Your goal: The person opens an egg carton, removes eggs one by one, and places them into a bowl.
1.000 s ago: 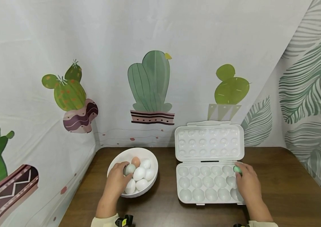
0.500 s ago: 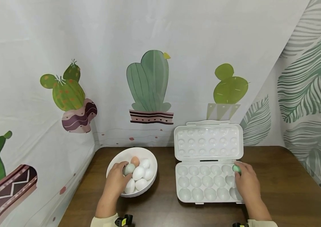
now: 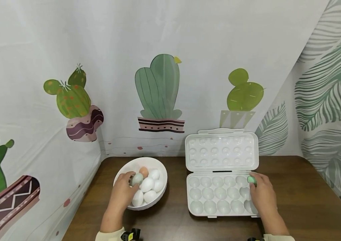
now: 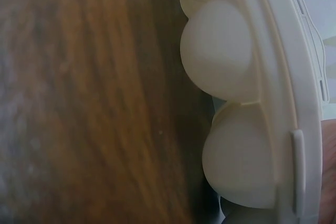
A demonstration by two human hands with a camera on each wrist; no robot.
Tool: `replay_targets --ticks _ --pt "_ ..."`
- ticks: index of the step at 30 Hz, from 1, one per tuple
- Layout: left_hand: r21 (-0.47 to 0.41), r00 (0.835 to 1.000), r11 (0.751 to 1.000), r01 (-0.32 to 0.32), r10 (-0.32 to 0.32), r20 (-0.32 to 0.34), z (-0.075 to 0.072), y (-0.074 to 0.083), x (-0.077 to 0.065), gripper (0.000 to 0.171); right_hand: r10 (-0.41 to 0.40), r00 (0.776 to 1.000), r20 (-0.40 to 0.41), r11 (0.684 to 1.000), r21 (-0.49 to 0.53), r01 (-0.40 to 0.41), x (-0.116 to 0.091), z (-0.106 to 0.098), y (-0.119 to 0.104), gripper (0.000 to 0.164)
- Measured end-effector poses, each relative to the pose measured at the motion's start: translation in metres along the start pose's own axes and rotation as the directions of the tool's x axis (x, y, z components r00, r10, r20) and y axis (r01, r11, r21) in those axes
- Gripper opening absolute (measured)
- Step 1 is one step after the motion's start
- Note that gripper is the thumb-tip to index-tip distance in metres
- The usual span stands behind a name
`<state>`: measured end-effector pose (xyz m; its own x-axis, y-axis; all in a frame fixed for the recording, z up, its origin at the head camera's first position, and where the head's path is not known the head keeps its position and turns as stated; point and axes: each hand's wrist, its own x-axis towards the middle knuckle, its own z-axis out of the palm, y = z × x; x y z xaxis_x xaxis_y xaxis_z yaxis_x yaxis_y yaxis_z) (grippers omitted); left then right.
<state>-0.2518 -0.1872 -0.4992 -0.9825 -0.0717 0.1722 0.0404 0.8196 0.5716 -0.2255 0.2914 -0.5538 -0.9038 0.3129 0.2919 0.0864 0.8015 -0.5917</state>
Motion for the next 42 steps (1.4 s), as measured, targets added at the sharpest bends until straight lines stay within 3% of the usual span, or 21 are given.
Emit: replay_targets --ticks 18,27,42 --pt "-0.030 0.999 0.999 0.043 -0.042 0.017 -0.001 0.001 -0.001 0.045 0.073 0.995 0.074 0.997 -0.016 -0.072 -0.001 -0.003 -0.005 0.039" --pt "-0.109 0.995 0.994 0.007 -0.018 -0.095 -0.004 0.008 0.000 0.037 0.078 0.994 0.080 0.997 -0.003 -0.078 -0.001 -0.004 -0.008 0.040" --pt "-0.166 0.989 0.985 -0.054 0.030 -0.143 -0.005 0.028 -0.004 0.026 0.047 0.999 0.020 0.999 0.017 -0.048 -0.001 -0.008 -0.015 0.039"
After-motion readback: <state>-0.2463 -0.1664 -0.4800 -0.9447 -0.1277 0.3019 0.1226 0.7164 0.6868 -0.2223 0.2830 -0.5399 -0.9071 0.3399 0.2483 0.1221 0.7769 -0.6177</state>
